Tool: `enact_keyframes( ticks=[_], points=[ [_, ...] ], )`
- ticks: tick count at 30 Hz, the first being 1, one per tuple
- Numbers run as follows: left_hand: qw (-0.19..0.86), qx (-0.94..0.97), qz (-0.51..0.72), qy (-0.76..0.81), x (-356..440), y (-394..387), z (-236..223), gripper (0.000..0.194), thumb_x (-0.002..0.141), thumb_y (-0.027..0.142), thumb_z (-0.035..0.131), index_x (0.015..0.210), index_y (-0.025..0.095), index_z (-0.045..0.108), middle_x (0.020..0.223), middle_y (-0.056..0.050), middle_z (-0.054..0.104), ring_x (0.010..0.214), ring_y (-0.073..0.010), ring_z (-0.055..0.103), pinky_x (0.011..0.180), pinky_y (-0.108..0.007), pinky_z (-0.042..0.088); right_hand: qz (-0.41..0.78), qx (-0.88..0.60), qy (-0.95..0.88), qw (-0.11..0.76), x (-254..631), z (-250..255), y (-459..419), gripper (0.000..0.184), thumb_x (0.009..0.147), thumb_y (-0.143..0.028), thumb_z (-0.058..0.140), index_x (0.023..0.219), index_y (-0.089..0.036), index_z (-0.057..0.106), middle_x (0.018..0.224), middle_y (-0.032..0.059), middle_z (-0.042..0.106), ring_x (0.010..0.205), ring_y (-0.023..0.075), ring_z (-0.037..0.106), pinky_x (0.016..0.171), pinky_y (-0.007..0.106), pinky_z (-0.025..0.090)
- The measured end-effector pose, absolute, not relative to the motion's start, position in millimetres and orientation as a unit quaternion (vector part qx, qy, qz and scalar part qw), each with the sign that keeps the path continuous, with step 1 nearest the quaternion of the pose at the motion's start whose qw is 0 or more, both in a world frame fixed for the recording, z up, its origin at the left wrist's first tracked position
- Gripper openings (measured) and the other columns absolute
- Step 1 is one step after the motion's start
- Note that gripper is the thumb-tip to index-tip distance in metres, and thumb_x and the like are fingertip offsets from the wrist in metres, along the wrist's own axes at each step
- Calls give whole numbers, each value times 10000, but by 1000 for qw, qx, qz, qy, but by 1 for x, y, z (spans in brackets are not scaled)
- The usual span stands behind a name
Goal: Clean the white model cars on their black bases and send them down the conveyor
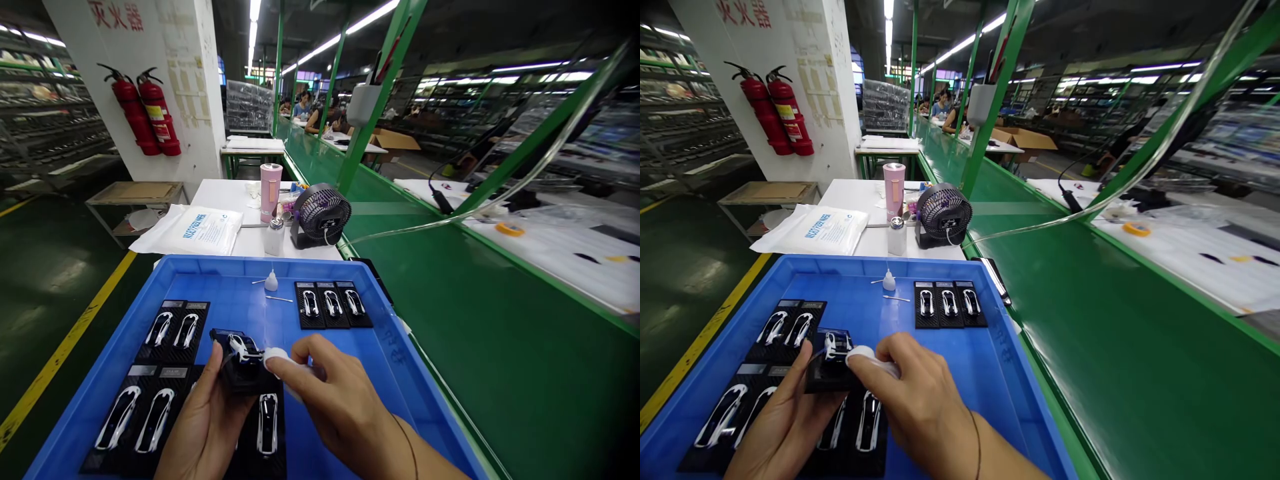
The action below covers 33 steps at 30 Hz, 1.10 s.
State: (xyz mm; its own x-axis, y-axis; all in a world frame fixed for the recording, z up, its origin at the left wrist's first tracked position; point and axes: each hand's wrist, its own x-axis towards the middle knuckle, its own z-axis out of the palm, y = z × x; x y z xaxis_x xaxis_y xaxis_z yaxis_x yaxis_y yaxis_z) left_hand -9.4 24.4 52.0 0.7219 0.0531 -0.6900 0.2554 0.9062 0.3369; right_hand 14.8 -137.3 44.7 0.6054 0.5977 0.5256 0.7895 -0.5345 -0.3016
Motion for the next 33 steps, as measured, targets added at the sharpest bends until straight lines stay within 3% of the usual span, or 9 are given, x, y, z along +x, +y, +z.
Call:
enact_keyframes(
  ticks=[4,10,13,18,21,25,30,33],
  points=[
    [911,202,-66,353,-12,24,48,208,857,137,418,885,69,613,876,-148,662,756,-205,646,648,-339,562,-199,-852,-431,219,17,46,-130,344,859,-128,392,1140,-276,524,871,34,459,687,38,364,605,153,292],
    [906,233,-37,350,-12,28,39,159,818,140,498,906,77,614,943,-163,652,869,-269,629,722,-410,543,-176,-875,-412,184,23,35,-143,335,860,-125,379,1126,-262,528,831,34,456,666,37,355,584,155,266],
    [900,257,-33,351,-13,30,36,148,808,155,519,910,85,601,945,-158,653,899,-292,618,747,-426,535,-162,-882,-392,206,21,34,-151,361,848,-103,385,1154,-249,509,851,39,461,672,33,364,589,148,284],
    [890,289,-23,352,-10,28,36,139,810,135,513,930,91,569,943,-145,646,898,-262,620,792,-434,518,-139,-877,-391,242,18,33,-161,408,828,-84,409,1196,-245,480,878,45,466,708,39,394,604,142,333],
    [888,317,-33,332,-7,28,34,183,793,158,549,968,103,554,994,-152,626,928,-274,608,813,-468,501,-155,-868,-380,280,19,34,-178,429,821,-69,417,1217,-223,475,902,56,469,757,46,430,649,156,385],
    [883,350,-69,304,-4,26,33,283,770,186,592,1038,112,536,1011,-144,620,937,-261,605,815,-427,510,-177,-858,-335,348,16,40,-205,384,838,-51,397,1173,-190,523,898,62,466,788,38,465,664,140,421],
    [890,325,-99,304,-4,12,37,309,810,208,540,1073,49,513,1062,-213,594,974,-291,589,838,-460,495,-142,-836,-334,411,2,45,-204,418,826,-19,405,1192,-198,496,903,55,465,796,30,470,670,130,426],
    [897,274,-112,327,-7,3,43,257,834,201,499,1026,36,543,1021,-197,615,956,-256,600,818,-424,515,-136,-825,-364,409,-2,45,-189,423,816,-42,428,1197,-217,487,895,48,464,767,35,446,673,147,414]
  ],
)
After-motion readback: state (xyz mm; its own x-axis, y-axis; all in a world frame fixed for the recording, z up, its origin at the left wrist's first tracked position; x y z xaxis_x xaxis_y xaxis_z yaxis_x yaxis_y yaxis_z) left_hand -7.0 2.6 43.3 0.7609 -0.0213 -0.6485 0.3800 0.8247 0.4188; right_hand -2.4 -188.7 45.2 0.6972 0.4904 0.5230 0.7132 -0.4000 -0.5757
